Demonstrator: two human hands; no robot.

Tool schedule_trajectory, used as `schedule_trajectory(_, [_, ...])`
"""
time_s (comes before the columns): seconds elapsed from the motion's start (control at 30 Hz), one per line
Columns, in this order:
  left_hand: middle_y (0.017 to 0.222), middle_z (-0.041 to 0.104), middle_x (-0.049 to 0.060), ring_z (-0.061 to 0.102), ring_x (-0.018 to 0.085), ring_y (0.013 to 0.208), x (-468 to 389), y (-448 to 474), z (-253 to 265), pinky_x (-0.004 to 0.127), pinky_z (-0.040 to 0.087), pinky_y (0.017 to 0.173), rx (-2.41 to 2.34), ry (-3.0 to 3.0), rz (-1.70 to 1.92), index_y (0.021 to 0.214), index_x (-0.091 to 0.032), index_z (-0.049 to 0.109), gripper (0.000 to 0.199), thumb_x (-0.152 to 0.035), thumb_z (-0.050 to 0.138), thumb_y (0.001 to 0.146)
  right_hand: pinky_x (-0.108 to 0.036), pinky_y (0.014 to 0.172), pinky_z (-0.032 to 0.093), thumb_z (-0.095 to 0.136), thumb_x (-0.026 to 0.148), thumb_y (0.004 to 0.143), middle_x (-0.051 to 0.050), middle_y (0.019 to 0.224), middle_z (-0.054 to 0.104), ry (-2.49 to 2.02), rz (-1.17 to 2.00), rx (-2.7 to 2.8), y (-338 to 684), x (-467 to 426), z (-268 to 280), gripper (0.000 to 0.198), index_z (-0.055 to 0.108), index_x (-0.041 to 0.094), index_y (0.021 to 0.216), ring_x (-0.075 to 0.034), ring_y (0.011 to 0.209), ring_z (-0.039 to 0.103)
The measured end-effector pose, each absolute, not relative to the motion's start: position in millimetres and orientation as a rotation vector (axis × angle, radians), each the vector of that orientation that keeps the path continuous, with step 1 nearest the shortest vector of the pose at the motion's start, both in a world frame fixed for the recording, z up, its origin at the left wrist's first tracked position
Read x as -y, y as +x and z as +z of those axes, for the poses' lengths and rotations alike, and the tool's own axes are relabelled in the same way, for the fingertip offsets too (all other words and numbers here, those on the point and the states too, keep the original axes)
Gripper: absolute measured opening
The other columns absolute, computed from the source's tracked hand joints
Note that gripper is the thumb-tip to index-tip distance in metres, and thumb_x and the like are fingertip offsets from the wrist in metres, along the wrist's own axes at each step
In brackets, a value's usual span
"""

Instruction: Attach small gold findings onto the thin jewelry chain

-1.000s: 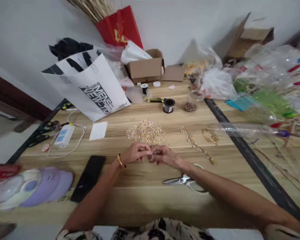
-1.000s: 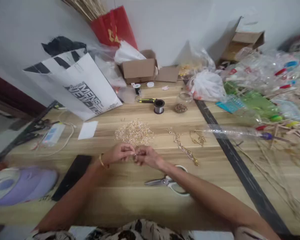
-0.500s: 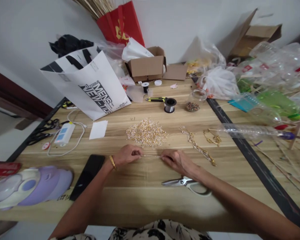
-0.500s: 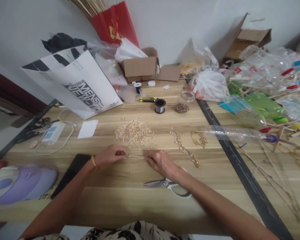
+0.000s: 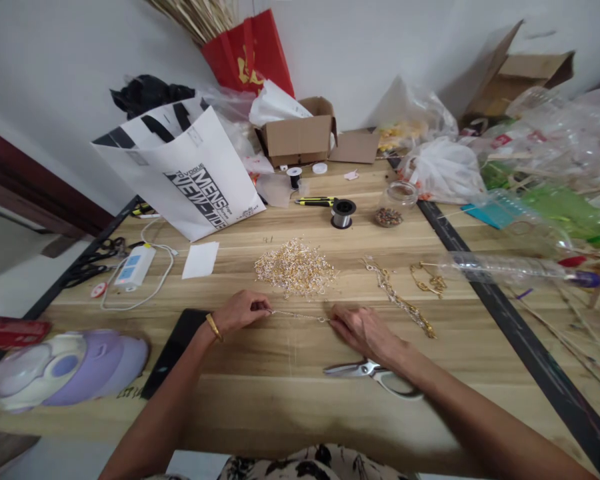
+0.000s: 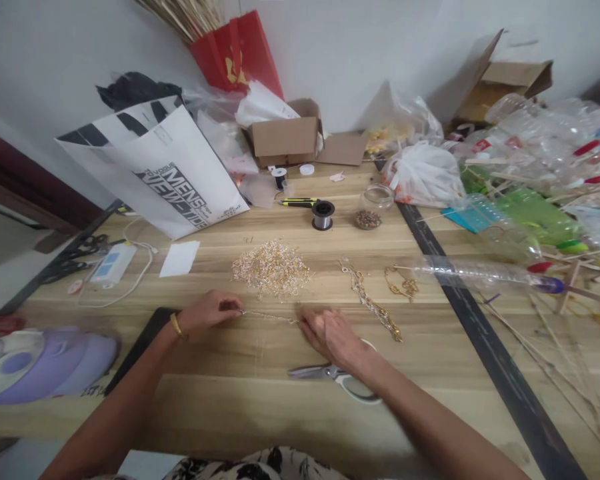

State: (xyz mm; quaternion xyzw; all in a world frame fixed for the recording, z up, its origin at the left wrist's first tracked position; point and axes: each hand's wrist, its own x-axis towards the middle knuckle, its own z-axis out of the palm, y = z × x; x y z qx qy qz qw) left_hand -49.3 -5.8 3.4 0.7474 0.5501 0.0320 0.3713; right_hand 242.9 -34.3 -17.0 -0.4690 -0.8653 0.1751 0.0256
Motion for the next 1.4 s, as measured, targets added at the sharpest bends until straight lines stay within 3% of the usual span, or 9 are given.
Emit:
schedule_trajectory(0.4, [0.074,0.061,0.001,0.053,0.012,0.065,7.4,-57.6,6.8,0.021,0.04,0.062,-1.485,2.162,0.051,0.076,-0.016,0.063,0.013,-0.019,0.051,0.076,-0.023,0.059,0.029,0.037,0.027,0.093,-0.004,0.072,0.065,-1.404,0.675,2.606,245.0,32.4,-16.5,0.022,0.055,0.018,0.084,-0.014,0.065,0.058])
schedule_trajectory(0.73, [0.077,0.062,0.003,0.054,0.014,0.069,7.2,-69.0,2.6,0.024,0.04,0.066,-1.555,2.182,0.106,0.079,-0.016,0.062,0.016,-0.019,0.047,0.076,-0.023,0.062,0.031,0.034,0.023,0.093,-0.005,0.075,0.065,-1.419,0.739,2.584,245.1,32.4,-9.2,0.022,0.055,0.017,0.093,-0.015,0.069,0.06])
schedule_trajectory(1.1, [0.072,0.064,0.002,0.056,0.014,0.066,6.7,-76.1,2.4,0.023,0.04,0.062,-1.654,2.02,0.11,0.08,-0.016,0.063,0.017,-0.029,0.052,0.076,-0.025,0.056,0.026,0.037,0.021,0.093,-0.004,0.069,0.065,-1.432,0.546,2.697,247.3,36.9,-7.6,0.016,0.052,0.016,0.09,-0.015,0.061,0.059])
schedule_trajectory(1.4, [0.081,0.066,0.004,0.056,0.016,0.076,4.5,-87.6,4.5,0.026,0.042,0.072,-1.65,2.146,0.131,0.078,-0.016,0.064,0.019,-0.028,0.049,0.078,-0.026,0.054,0.022,0.037,0.025,0.094,-0.004,0.066,0.065,-1.451,0.437,2.727,248.1,34.8,-14.0,0.018,0.052,0.017,0.089,-0.014,0.057,0.059])
